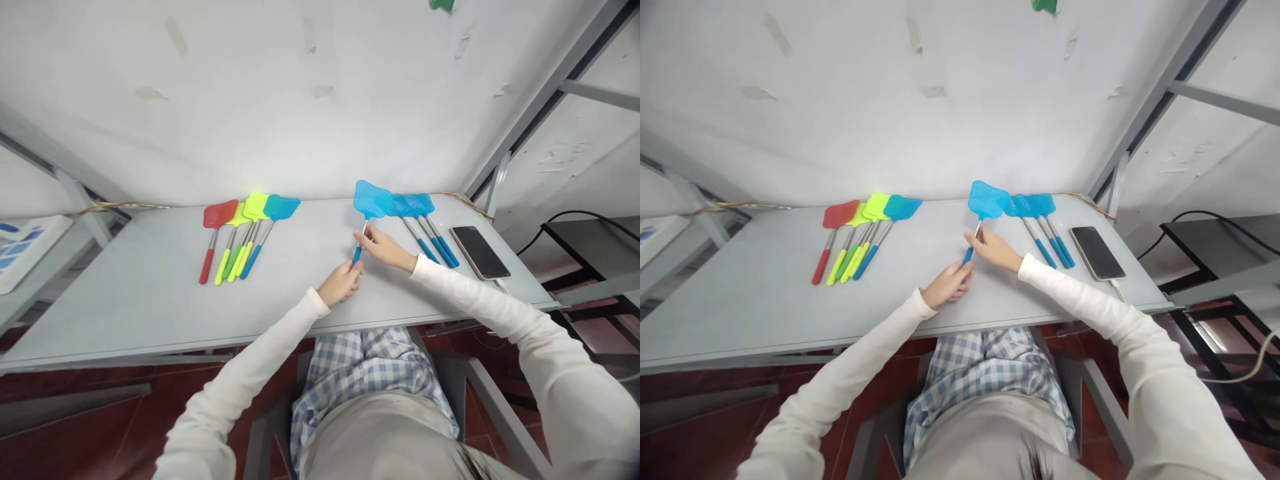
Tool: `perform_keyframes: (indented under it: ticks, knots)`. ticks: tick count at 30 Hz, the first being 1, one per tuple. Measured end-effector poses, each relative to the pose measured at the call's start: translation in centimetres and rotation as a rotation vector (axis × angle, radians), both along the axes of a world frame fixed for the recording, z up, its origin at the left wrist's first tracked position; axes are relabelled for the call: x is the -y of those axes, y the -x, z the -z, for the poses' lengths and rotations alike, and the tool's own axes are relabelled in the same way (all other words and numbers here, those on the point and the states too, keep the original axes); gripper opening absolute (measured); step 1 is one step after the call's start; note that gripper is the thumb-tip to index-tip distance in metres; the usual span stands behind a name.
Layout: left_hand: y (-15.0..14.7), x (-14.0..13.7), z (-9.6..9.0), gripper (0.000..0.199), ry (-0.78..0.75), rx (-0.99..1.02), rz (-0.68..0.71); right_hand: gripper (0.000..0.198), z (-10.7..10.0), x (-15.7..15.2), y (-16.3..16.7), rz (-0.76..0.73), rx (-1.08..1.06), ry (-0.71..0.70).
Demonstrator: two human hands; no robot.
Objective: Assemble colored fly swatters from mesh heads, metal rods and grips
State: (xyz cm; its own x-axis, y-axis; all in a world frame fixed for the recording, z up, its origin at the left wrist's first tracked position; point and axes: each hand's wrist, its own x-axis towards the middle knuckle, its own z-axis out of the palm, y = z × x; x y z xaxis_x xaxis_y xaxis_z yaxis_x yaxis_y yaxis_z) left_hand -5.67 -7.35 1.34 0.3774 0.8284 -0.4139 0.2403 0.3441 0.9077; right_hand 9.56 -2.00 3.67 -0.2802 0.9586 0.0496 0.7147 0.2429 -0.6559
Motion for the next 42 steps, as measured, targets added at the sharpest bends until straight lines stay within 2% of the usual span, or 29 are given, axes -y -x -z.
perform_keyframes:
  ticks: [2, 4, 6, 8, 11, 13, 14, 16, 20, 24, 29, 35, 37, 39, 42]
  knots:
    - [-1.3, 0.2, -0.3, 0.036, -0.102, 0.003, 0.078, 0.028, 0.1, -0.6, 0.2, 0.043, -0.097, 0.023]
    - [-1.5, 0.5, -0.5, 0.045, -0.256, -0.046, 0.152, 0.024, -0.2, -1.3, -0.4, 0.121, -0.083, -0.071]
    - [-0.6, 0.7, -0.5, 0.047, -0.402, -0.127, 0.205, 0.027, -0.4, -2.1, -1.7, 0.201, 0.052, -0.154]
    - [1.3, 0.5, -0.2, 0.041, -0.532, -0.233, 0.196, 0.030, 0.1, -2.6, -3.4, 0.267, 0.306, -0.169]
    - [5.5, -0.9, 0.4, 0.032, -0.747, -0.518, 0.000, 0.036, 2.0, -2.7, -6.0, 0.324, 0.680, -0.176]
    - [8.6, -2.5, 0.8, 0.032, -0.817, -0.800, -0.197, 0.042, 3.3, -2.4, -7.3, 0.317, 0.764, -0.241]
    - [10.2, -3.4, 1.0, 0.034, -0.812, -0.926, -0.270, 0.044, 3.8, -2.2, -7.8, 0.304, 0.771, -0.269]
    - [12.8, -5.0, 1.3, 0.038, -0.778, -1.109, -0.333, 0.044, 4.5, -2.0, -8.5, 0.273, 0.753, -0.298]
    - [15.6, -6.9, 1.8, 0.042, -0.714, -1.263, -0.316, 0.035, 4.7, -1.7, -9.0, 0.219, 0.709, -0.320]
    - [15.8, -7.1, 1.7, 0.044, -0.739, -1.303, -0.310, 0.033, 4.5, -1.3, -8.9, 0.191, 0.663, -0.312]
    - [15.6, -7.7, 1.2, 0.043, -0.703, -1.339, -0.307, 0.035, 4.3, -0.8, -8.7, 0.261, 0.564, -0.197]
    - [16.0, -9.2, 1.6, 0.038, -0.666, -1.340, -0.303, 0.038, 4.3, -0.6, -8.6, 0.297, 0.550, -0.184]
    - [15.7, -9.2, 1.7, 0.033, -0.696, -1.341, -0.281, 0.039, 3.8, -0.4, -8.2, 0.317, 0.597, -0.262]
    - [14.8, -8.6, 1.6, 0.030, -0.730, -1.320, -0.243, 0.037, 3.1, -0.1, -7.2, 0.278, 0.590, -0.397]
    - [12.1, -7.0, 1.0, 0.031, -0.764, -1.216, -0.158, 0.040, 1.7, 0.2, -4.7, 0.066, 0.518, -0.600]
